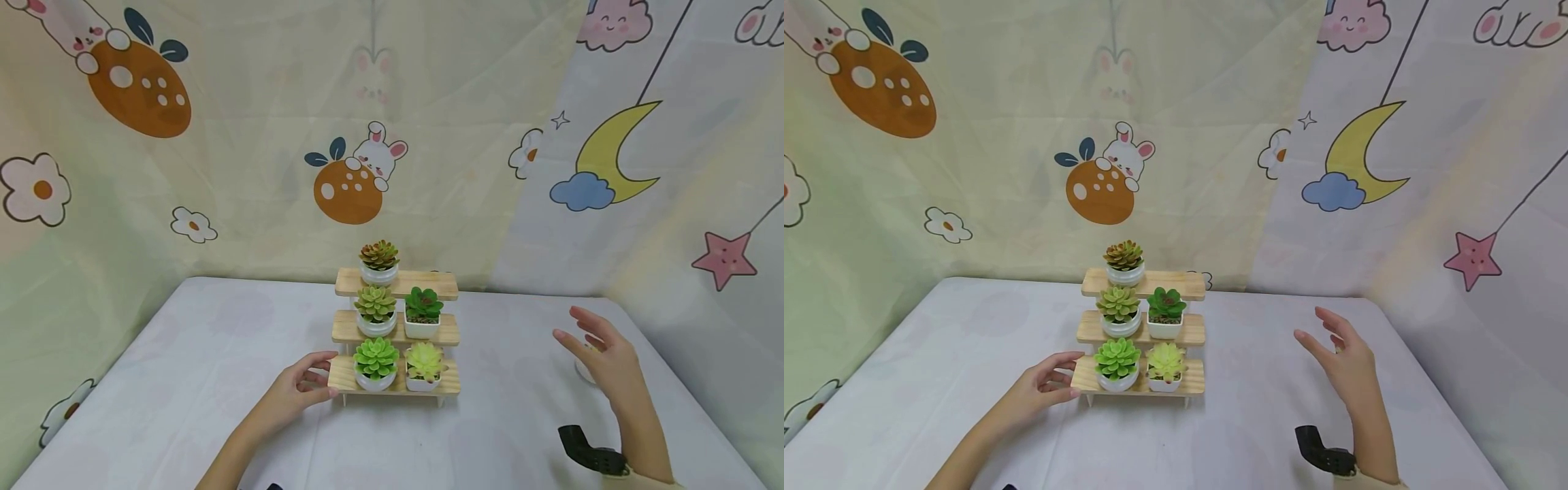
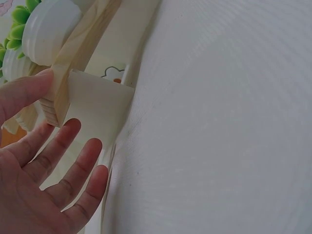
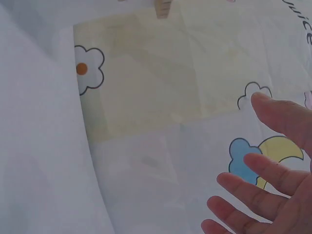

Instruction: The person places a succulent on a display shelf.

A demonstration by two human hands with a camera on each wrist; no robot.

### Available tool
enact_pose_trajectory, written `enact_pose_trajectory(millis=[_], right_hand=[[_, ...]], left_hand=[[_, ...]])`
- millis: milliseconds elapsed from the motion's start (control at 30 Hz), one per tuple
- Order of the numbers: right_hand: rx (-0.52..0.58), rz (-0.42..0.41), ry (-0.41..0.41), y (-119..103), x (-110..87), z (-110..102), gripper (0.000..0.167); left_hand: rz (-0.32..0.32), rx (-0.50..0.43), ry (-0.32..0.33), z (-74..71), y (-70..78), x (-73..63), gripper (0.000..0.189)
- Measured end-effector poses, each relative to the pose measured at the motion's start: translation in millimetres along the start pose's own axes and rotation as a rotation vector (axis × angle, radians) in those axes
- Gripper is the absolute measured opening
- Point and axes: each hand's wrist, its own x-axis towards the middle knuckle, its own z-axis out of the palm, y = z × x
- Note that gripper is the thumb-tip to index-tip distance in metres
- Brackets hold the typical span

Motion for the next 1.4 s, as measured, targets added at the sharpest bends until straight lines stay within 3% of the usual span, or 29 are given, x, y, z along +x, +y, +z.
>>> enact_pose_trajectory(millis=[400,833,967,1167,1267,1400], right_hand=[[0.022,0.093,0.011,43,5.3,-14,0.075],[0.049,0.343,0.042,85,16.0,-26,0.086],[0.051,0.387,0.062,124,29.3,-26,0.091],[0.055,0.356,0.041,190,47.1,-22,0.098],[0.06,0.374,0.013,190,45.8,-21,0.101],[0.087,0.41,-0.036,163,36.1,-20,0.105]], left_hand=[[0.02,-0.013,-0.016,0.5,-1.7,0.7,0.06],[0.011,-0.004,-0.013,0.6,2.4,-1.3,0.059],[-0.003,-0.006,-0.01,0.8,3.1,-1.5,0.059],[-0.008,-0.011,-0.011,0.7,2.7,-1.0,0.059],[-0.011,-0.007,-0.009,0.3,2.2,-0.6,0.059],[-0.01,-0.005,-0.008,-0.4,1.8,-0.5,0.059]])
